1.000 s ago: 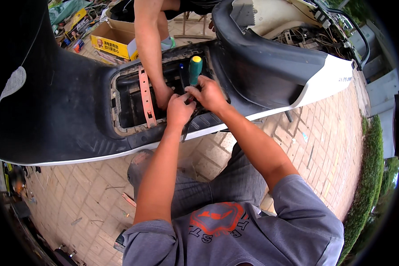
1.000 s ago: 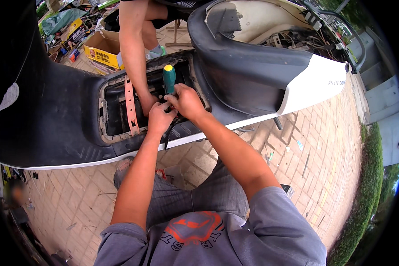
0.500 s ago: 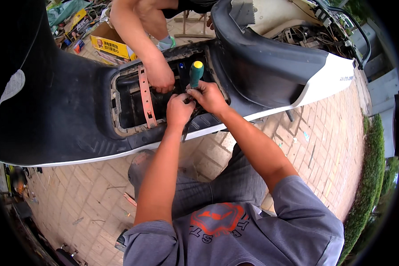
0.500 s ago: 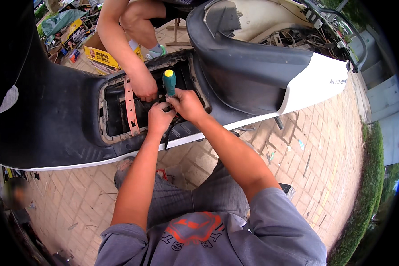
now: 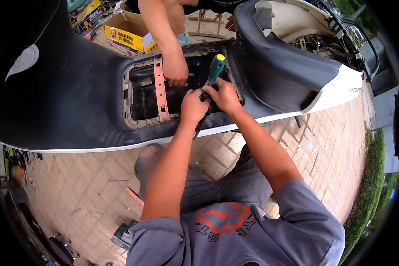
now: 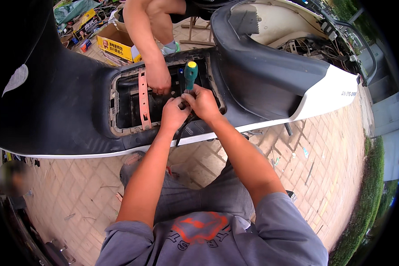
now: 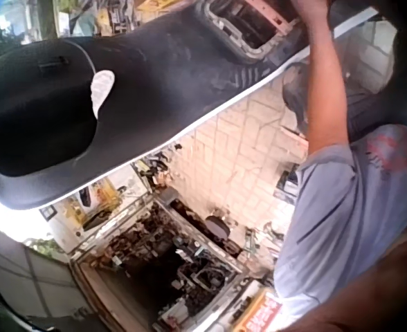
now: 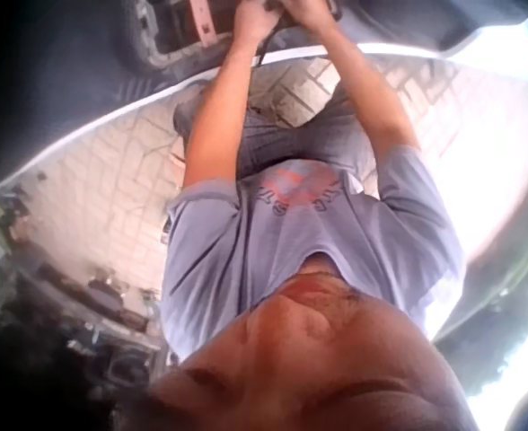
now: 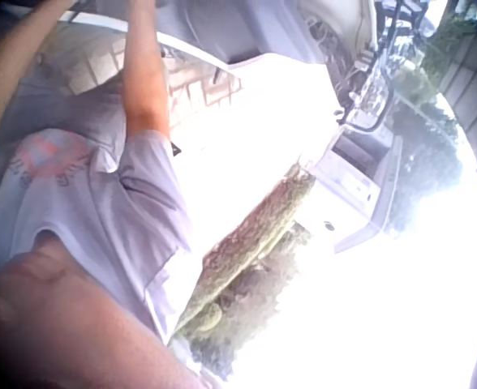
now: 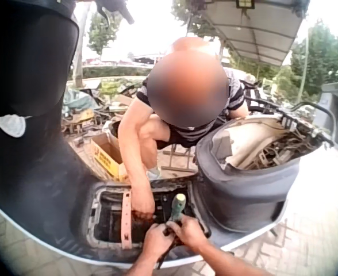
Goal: The person works on a scooter's under-seat compartment, using a screwdriver to connect wires to the battery terminals and secure a metal bracket. The person then places a floor mat over the battery area.
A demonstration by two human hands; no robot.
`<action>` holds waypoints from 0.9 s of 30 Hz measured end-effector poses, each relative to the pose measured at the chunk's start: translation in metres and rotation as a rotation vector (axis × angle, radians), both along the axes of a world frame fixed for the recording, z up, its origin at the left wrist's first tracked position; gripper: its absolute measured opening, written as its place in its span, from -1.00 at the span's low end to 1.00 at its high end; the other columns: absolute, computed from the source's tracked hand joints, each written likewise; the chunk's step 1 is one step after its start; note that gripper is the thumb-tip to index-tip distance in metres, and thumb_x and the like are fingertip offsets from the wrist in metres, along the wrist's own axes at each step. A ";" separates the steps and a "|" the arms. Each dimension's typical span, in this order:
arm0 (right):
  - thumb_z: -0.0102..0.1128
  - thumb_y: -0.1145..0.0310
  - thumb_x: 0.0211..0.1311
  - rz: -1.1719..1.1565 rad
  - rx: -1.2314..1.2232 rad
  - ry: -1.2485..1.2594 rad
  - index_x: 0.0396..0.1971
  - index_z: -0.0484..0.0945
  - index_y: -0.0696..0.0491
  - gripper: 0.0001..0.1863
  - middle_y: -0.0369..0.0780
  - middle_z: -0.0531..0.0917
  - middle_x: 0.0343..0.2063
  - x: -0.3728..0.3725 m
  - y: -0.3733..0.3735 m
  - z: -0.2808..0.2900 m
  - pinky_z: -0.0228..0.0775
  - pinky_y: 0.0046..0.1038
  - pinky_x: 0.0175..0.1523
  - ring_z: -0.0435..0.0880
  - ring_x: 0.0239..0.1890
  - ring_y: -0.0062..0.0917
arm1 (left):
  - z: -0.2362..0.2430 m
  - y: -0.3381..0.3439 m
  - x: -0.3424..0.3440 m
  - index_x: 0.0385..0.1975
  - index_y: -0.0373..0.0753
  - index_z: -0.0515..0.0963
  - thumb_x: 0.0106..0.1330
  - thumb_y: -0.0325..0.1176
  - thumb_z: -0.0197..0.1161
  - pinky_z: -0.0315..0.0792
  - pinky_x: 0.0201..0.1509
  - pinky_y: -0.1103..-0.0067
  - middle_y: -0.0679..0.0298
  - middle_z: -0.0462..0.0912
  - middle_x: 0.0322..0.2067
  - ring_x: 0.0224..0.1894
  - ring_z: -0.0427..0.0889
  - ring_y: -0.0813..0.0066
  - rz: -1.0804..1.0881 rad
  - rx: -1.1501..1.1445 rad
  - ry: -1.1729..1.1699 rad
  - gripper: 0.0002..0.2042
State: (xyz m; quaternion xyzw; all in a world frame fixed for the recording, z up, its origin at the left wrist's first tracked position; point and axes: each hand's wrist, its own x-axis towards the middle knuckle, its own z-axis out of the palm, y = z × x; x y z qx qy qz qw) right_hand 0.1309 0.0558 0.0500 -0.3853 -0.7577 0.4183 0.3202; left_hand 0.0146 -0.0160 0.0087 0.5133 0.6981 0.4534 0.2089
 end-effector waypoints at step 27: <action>0.38 0.43 0.18 -0.019 -0.165 0.104 -0.48 0.47 0.20 -0.76 -0.09 0.61 -0.60 0.001 -0.013 0.007 0.40 -0.39 -0.42 0.52 -0.62 -0.45 | 0.044 -0.107 -0.110 -0.06 -0.45 0.48 0.12 -0.72 -0.02 0.52 -0.08 0.46 0.13 0.52 -0.28 -0.27 0.50 0.36 0.532 0.371 -1.707 -0.65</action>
